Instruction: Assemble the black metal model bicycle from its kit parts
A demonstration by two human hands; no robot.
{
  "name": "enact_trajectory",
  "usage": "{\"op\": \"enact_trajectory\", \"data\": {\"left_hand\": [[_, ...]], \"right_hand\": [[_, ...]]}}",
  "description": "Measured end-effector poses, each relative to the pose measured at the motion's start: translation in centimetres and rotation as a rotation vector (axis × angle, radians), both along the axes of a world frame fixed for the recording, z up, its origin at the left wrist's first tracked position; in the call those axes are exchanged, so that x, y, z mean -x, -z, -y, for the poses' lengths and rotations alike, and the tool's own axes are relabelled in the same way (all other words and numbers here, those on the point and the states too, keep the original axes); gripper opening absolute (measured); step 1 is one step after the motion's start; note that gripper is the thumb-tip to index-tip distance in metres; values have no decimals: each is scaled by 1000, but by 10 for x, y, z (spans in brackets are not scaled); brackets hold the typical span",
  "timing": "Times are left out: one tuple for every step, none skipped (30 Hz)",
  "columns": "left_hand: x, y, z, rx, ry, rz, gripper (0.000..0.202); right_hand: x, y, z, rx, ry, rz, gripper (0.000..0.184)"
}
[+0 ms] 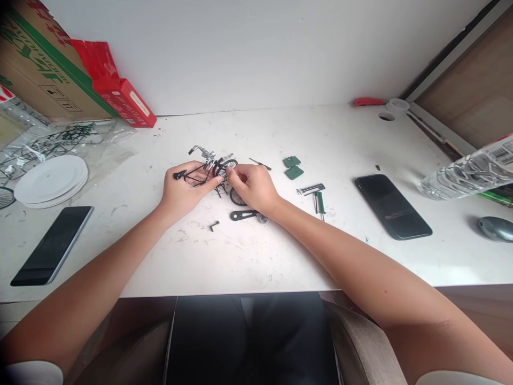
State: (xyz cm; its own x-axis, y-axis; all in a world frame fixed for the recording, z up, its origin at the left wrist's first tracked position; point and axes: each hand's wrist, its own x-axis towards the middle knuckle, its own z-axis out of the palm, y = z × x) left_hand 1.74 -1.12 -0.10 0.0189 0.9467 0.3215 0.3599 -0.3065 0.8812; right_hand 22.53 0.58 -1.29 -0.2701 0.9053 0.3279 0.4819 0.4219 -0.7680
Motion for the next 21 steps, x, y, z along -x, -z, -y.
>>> {"op": "enact_trajectory", "data": {"left_hand": [[0, 0, 0, -1, 1, -3, 27], [0, 0, 0, -2, -1, -9, 27], [0, 0, 0, -3, -4, -15, 27], [0, 0, 0, -3, -6, -18, 27], [0, 0, 0, -2, -6, -20, 27], [0, 0, 0, -2, -6, -19, 28], [0, 0, 0, -1, -5, -16, 28], [0, 0, 0, -1, -4, -11, 28], [0, 1, 0, -1, -3, -8, 28], [0, 1, 0, -1, -3, -7, 28], [0, 1, 0, -1, -2, -6, 28], [0, 1, 0, -1, -1, -5, 27], [0, 1, 0, 0, -1, -5, 27], [0, 1, 0, 0, 0, -5, 27], [0, 1, 0, 1, 1, -5, 27], [0, 1, 0, 2, 0, -5, 27], [0, 0, 0, 2, -1, -5, 28], [0, 0, 0, 3, -2, -6, 28], [0, 0, 0, 4, -3, -8, 28], [0, 0, 0, 5, -4, -10, 28], [0, 0, 0, 6, -5, -13, 28]], "right_hand": [[0, 0, 0, 9, -1, 2, 60], [0, 0, 0, 16, -3, 1, 63], [0, 0, 0, 22, -5, -1, 65], [0, 0, 0, 25, -8, -3, 67], [0, 0, 0, 26, -11, -4, 68], [0, 0, 0, 26, -12, -4, 68], [0, 0, 0, 24, -11, -2, 68], [0, 0, 0, 21, -9, 0, 69], [0, 0, 0, 19, -8, 4, 69], [0, 0, 0, 17, -8, 8, 70], [0, 0, 0, 15, -8, 13, 70], [0, -1, 0, 12, -9, 16, 71], [0, -1, 0, 10, -11, 18, 72], [0, -1, 0, 9, -13, 20, 72], [0, -1, 0, 9, -15, 20, 73], [0, -1, 0, 10, -16, 20, 73], [0, -1, 0, 12, -17, 21, 73], [0, -1, 0, 15, -17, 21, 73], [0, -1, 0, 16, -18, 21, 72], [0, 0, 0, 16, -19, 20, 71], [0, 0, 0, 14, -20, 18, 70]]}}
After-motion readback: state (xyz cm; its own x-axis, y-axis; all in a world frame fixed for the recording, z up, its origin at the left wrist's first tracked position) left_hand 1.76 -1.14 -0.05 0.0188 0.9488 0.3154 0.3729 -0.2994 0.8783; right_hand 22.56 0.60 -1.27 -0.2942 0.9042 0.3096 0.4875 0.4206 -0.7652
